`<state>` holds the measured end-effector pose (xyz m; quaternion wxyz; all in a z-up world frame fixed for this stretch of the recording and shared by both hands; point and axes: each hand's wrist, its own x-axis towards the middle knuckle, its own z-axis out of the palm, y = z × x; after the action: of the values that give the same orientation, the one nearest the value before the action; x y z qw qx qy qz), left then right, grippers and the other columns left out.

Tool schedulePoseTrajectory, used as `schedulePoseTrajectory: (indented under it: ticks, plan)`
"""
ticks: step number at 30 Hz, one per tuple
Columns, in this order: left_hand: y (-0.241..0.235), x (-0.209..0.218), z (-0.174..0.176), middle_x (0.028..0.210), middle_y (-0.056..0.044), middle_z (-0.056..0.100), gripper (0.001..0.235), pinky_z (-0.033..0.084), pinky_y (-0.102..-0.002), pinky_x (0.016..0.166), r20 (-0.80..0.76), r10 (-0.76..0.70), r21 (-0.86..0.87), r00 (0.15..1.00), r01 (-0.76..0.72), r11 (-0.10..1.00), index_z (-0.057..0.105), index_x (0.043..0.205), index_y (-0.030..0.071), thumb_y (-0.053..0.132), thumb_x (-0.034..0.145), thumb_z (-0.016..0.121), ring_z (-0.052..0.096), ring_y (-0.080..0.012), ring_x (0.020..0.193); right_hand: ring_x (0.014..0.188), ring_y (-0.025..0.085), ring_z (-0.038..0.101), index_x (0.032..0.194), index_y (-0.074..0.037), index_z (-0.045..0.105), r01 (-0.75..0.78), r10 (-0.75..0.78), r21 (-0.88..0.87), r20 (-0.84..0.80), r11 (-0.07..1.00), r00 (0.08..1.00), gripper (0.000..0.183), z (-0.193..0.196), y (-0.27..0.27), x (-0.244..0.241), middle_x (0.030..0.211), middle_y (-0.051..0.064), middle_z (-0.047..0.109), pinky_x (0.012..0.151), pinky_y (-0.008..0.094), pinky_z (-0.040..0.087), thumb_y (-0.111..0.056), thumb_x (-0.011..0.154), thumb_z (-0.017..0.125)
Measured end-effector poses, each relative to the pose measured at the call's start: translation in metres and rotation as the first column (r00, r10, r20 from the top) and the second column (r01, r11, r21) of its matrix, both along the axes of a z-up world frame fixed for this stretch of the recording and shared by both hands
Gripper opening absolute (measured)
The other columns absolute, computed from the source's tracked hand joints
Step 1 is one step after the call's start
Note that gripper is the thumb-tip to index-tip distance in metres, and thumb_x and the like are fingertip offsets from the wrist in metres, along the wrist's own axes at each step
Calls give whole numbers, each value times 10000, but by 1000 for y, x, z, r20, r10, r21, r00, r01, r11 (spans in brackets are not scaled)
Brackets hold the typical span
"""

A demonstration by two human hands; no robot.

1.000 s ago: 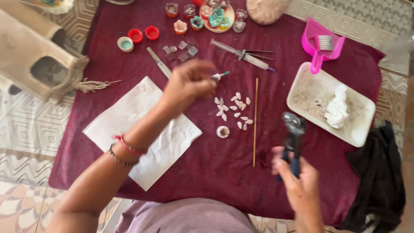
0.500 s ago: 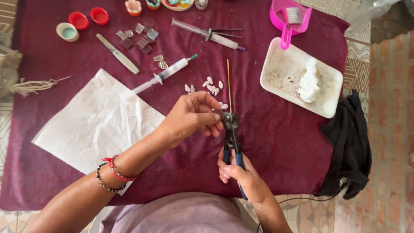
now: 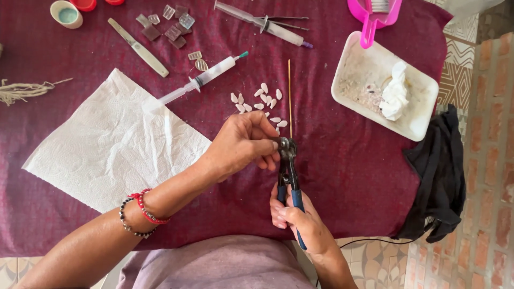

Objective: Assembling small craft flowers by attaching petals to a base using tools

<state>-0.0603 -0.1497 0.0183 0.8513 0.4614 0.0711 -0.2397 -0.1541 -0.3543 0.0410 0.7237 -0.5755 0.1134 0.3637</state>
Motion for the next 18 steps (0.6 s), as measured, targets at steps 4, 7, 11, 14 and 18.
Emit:
schedulePoseTrajectory:
  ticks: [4, 7, 11, 14, 18]
  plan:
    - [-1, -2, -2, 711, -248, 746, 130, 587, -272, 463, 5, -10, -17, 1000, 10, 1000, 574, 943, -7, -78, 855, 638, 704, -258, 503, 702, 145, 384, 1116, -7, 493, -27, 27, -17, 9, 999, 1000, 332, 4, 1, -1, 841, 47, 418, 613, 303, 353, -169, 839, 574]
    - [0, -2, 1, 685, -232, 748, 136, 581, -267, 453, 32, -18, 59, 999, 16, 998, 568, 934, 0, -74, 834, 623, 702, -242, 491, 711, 141, 381, 1110, -12, 491, -6, 4, -56, -36, 998, 999, 355, 6, 2, 0, 864, 45, 430, 611, 299, 336, -148, 785, 531]
    - [1, -3, 2, 696, -232, 753, 113, 597, -268, 469, 47, -30, 67, 998, 27, 997, 561, 919, 2, -76, 866, 622, 715, -242, 510, 670, 141, 368, 1061, -24, 486, -26, 26, -41, -1, 999, 1000, 270, 3, 0, -2, 826, 37, 416, 586, 291, 330, -137, 821, 537]
    - [1, -2, 1, 702, -232, 757, 109, 615, -275, 491, 38, -61, 99, 997, 57, 993, 556, 921, 3, -75, 871, 614, 734, -250, 536, 637, 127, 351, 1011, -36, 468, -22, 21, -49, -25, 999, 999, 235, 7, 3, -2, 813, 22, 414, 562, 278, 311, -103, 788, 495]
    - [3, -4, 4, 737, -179, 760, 217, 657, -278, 570, 66, -104, 156, 992, 93, 983, 581, 1106, -19, -80, 898, 597, 759, -220, 605, 701, 130, 369, 1120, -5, 467, -30, 30, 1, -113, 1000, 993, 332, 4, -4, -4, 889, 45, 415, 602, 272, 335, -135, 820, 524]
